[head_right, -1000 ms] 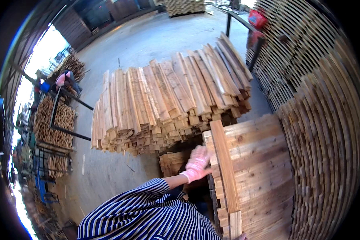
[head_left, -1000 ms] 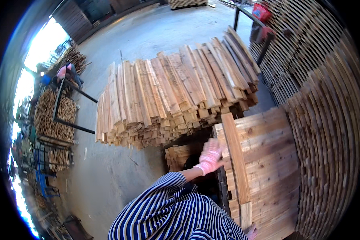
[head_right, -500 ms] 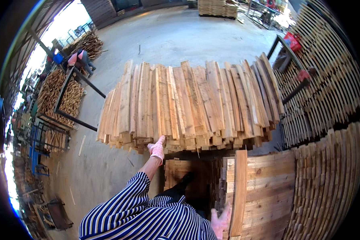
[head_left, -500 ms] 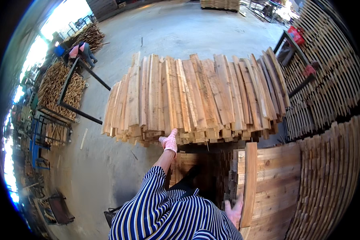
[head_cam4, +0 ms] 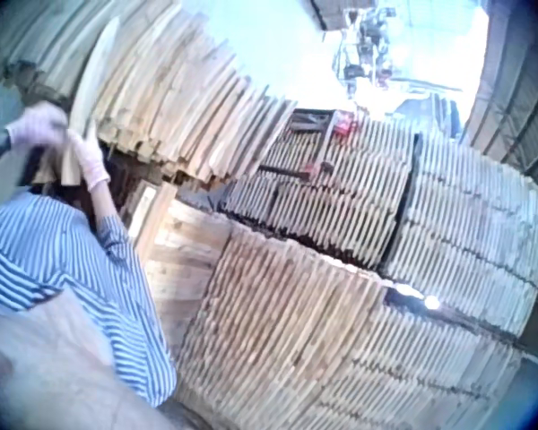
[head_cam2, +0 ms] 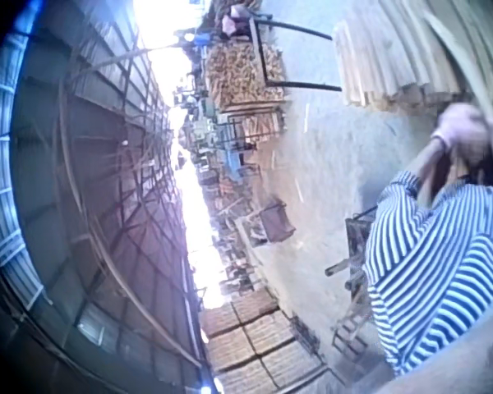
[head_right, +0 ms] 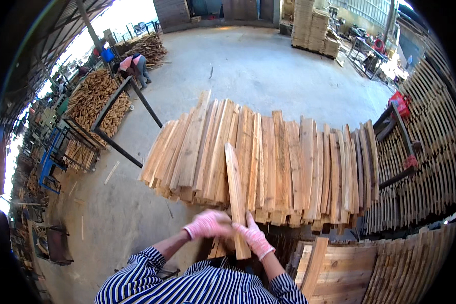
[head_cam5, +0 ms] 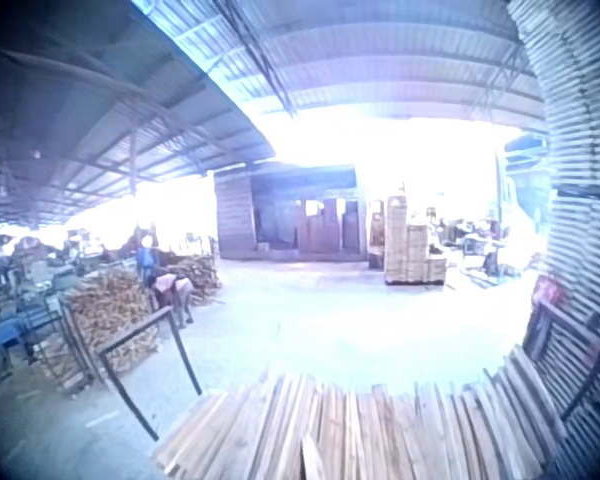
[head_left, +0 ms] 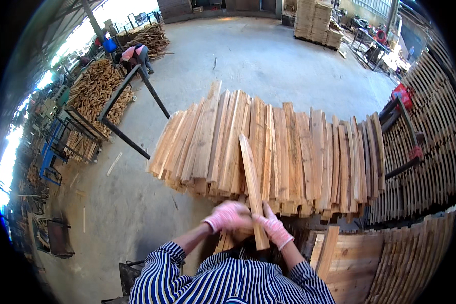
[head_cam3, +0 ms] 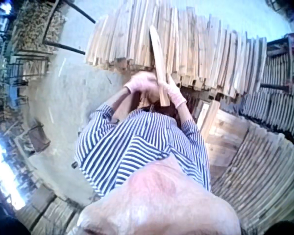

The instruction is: The person repeatedly picks up small bundles of wooden planks from a large pile and places them onto a growing stack. The person wears pink gloves and handles the planks by hand, moving them from one location to another in a continuous loop.

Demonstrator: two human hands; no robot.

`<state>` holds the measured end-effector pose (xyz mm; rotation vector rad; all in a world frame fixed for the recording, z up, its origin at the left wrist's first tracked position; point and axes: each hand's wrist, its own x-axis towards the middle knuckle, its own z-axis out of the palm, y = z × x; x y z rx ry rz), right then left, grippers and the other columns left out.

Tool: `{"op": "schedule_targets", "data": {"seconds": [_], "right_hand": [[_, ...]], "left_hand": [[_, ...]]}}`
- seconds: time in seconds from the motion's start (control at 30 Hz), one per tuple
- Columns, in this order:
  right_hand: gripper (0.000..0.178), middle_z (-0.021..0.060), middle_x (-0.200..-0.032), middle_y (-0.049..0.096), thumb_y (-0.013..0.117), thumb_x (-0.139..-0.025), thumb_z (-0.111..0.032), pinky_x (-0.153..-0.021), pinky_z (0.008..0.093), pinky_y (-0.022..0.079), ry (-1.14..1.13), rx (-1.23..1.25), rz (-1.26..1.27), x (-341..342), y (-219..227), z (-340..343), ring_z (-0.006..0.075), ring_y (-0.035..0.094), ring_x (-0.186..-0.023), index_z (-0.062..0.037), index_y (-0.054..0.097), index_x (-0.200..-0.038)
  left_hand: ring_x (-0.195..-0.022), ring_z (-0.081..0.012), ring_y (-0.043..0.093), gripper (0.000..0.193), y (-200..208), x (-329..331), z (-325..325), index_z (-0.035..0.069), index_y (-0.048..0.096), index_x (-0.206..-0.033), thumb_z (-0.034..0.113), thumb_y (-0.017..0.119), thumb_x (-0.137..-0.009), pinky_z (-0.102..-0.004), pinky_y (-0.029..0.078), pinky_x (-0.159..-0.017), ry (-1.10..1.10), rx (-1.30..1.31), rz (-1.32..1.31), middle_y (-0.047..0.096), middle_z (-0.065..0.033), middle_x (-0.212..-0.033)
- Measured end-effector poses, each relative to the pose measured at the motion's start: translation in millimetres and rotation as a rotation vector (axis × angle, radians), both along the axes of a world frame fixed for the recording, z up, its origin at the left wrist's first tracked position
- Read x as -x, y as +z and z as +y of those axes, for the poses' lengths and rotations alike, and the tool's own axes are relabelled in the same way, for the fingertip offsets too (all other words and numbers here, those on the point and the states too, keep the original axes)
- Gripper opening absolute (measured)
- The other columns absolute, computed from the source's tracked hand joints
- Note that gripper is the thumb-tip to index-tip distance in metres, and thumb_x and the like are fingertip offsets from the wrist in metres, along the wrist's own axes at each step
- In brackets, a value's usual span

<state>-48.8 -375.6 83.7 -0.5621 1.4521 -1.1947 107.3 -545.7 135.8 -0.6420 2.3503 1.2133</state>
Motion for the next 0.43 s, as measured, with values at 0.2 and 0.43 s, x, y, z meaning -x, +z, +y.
{"op": "schedule_targets", "data": {"seconds": [0.2,0.43], "right_hand": [[0.109,0.0215,-0.155,0.040,0.078,-0.087,-0.043,-0.114,0.0329,0.036,-0.017,0.016,-0.115,1,30,10,0.0255,0.043,-0.139,0.0064,0.014,-0.160],[0.105,0.0143,-0.140,0.050,0.082,-0.083,-0.027,-0.073,0.0291,0.055,-0.096,0.123,0.030,14,39,32,0.0161,0.061,-0.090,-0.0055,0.018,-0.163]], "left_hand": [[-0.144,-0.0380,0.044,0.100,-55,30,-187,0.002,0.031,-0.157,0.052,0.076,-0.083,-0.0418,0.043,-0.115,1.100,0.668,0.085,0.039,-0.0257,-0.158],[-0.128,-0.0428,0.058,0.094,-41,29,-220,-0.002,0.039,-0.150,0.049,0.077,-0.081,-0.0449,0.047,-0.107,0.944,0.547,-0.052,0.056,-0.0300,-0.141]]}}
